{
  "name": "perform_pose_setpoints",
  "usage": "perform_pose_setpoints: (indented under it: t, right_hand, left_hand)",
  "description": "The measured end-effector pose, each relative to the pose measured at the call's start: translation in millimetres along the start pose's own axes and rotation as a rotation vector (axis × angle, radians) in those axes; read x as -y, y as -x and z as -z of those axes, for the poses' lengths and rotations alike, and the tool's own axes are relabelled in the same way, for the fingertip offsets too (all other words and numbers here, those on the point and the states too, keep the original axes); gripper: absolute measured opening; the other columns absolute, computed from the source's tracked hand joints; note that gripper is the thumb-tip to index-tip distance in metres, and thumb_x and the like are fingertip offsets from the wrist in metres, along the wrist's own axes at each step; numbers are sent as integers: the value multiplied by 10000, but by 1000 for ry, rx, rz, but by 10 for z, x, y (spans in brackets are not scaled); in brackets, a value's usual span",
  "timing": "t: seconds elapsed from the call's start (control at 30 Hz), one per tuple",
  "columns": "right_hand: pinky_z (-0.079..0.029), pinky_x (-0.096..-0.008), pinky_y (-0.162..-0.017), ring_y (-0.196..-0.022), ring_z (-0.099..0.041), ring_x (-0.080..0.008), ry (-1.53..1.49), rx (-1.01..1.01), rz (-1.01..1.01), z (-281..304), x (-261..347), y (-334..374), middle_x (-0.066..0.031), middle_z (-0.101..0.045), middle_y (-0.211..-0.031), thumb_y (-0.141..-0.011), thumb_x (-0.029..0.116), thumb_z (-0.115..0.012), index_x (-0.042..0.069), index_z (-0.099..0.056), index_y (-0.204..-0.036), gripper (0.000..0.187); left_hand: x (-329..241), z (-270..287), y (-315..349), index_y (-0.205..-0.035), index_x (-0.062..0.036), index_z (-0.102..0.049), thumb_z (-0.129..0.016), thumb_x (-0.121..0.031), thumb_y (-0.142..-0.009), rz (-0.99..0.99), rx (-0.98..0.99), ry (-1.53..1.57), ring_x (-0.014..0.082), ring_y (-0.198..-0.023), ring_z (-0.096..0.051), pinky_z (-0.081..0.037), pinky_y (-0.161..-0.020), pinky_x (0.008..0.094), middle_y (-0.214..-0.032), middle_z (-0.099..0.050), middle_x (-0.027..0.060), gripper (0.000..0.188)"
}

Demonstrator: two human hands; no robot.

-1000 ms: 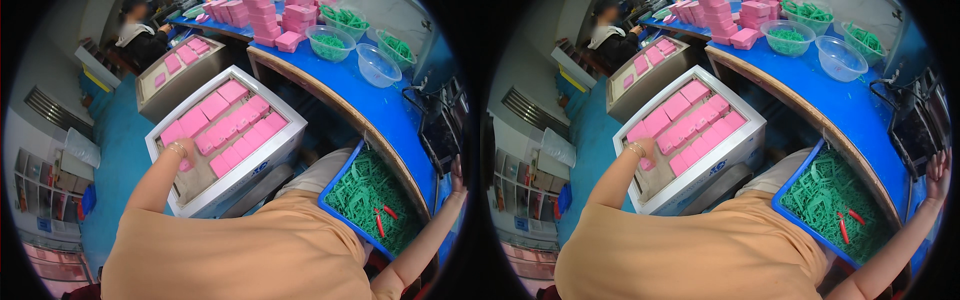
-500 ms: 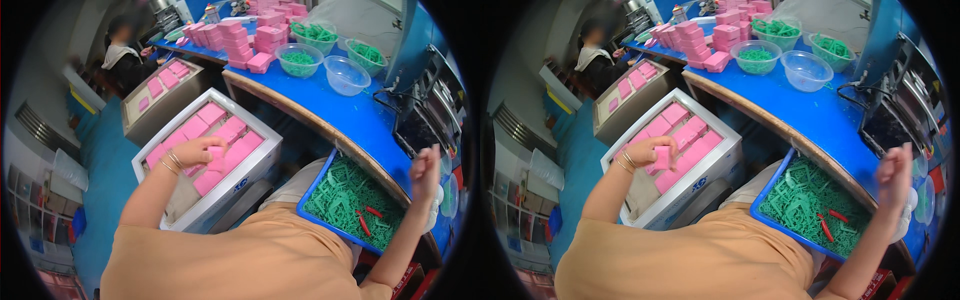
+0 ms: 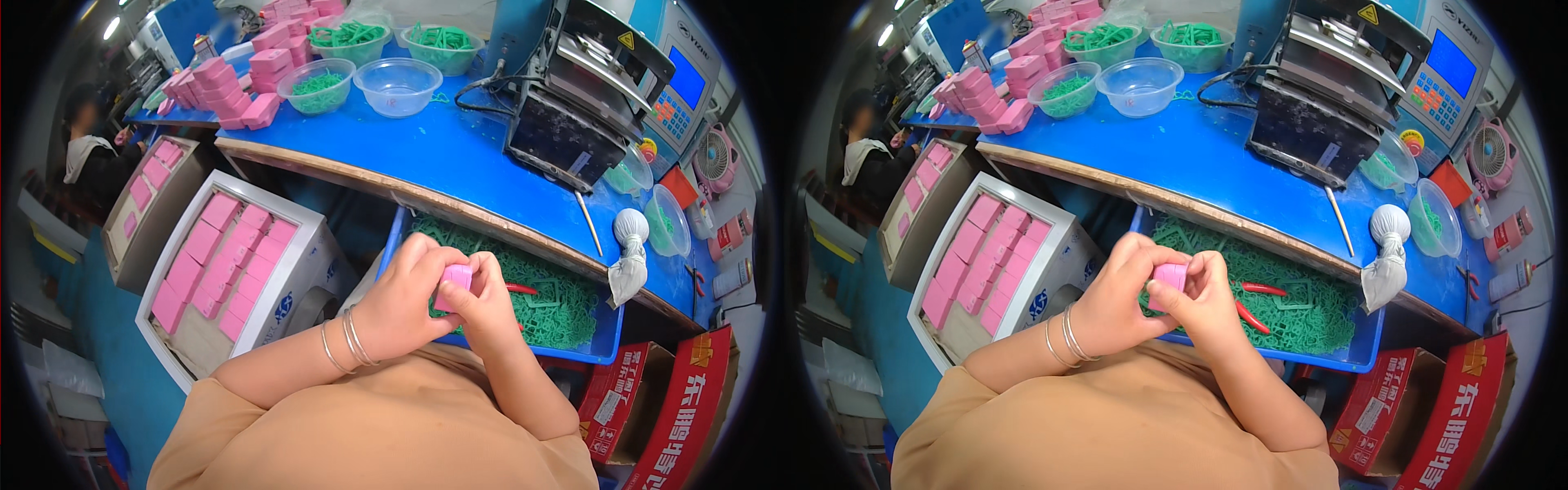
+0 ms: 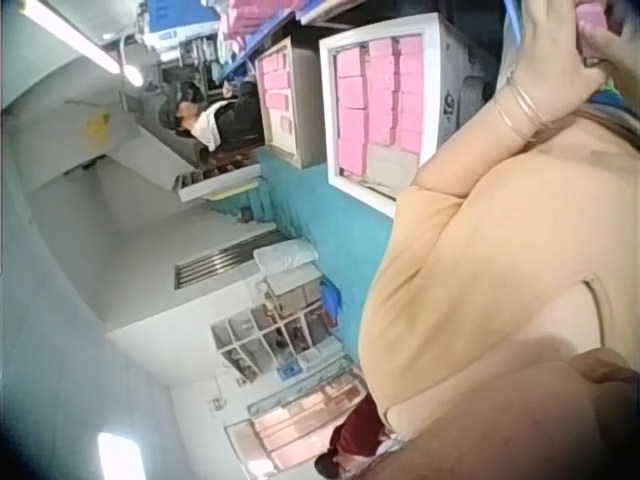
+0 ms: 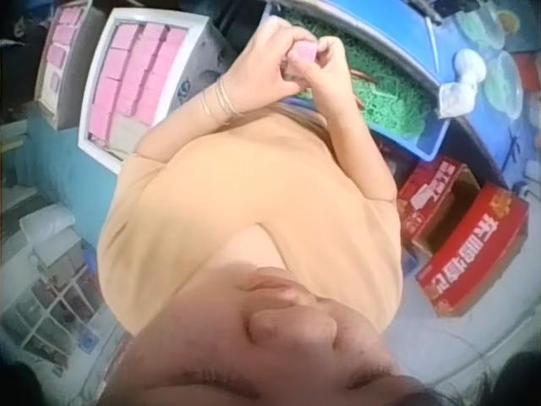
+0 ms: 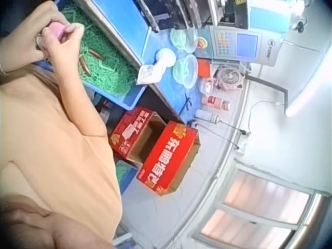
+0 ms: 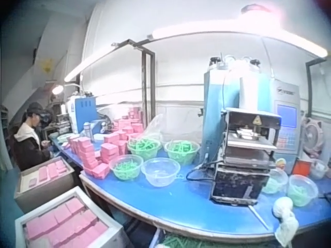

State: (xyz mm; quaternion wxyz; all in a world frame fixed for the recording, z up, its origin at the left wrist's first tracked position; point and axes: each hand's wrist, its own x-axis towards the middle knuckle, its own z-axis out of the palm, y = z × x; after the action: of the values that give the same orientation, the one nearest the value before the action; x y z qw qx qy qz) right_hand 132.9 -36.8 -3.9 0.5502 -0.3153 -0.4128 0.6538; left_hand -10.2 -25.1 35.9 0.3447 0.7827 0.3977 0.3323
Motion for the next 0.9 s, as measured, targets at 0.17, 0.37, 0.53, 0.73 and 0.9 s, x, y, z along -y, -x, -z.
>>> perform_pose_setpoints:
  t: [0.17, 0.37, 0.53, 0.73, 0.9]
  right_hand:
    - [-429, -237, -657, -780, -482, -84, 64, -4, 15, -17, 10, 140, -27, -502, -860, -912, 283, -509, 38, -426, -940, 260]
    - [-421, -322, -606, -679, -503, -226, 925, -22, 290, -38, 246, 141, -116, -523, -790, -921, 263, -455, 17, -515, -800, 281]
    - [-410, -352, -556, -619, -501, -269, 797, 111, 219, -71, 157, 172, -124, -533, -691, -899, 178, -470, 2, -541, -724, 258]
    - [-248, -221, -419, -453, -313, -55, 333, -30, 181, -117, -22, 177, 26, -391, -532, -945, 237, -414, 67, -474, -654, 343]
    - [-208, -232, -347, -382, -288, -85, -506, -144, 42, -49, 217, 47, 20, -355, -504, -963, 359, -310, 120, -408, -637, 416]
  left_hand:
    - [108, -44, -50, -1052, -76, -477, -746, -59, -610, -176, 83, 179, 232, -1095, -459, -388, -916, 330, -1233, -392, 147, 517]
    - [136, -15, 53, -1034, -84, -453, -762, -124, -647, -142, 130, 277, 175, -1077, -449, -389, -905, 308, -1195, -401, 98, 497]
    - [143, -44, 129, -912, -78, -493, -693, -268, -772, 402, 169, 1151, 135, -993, -456, -419, -838, 283, -1075, -427, 49, 309]
    - [129, -12, 100, -819, -80, -488, -548, -77, -752, 399, 155, 1406, 167, -968, -481, -398, -885, 323, -1027, -461, 64, 91]
    - [372, -43, 9, -695, -87, -490, -510, -140, -681, 483, 8, 1955, 271, -977, -498, -376, -942, 466, -957, -523, 113, 58]
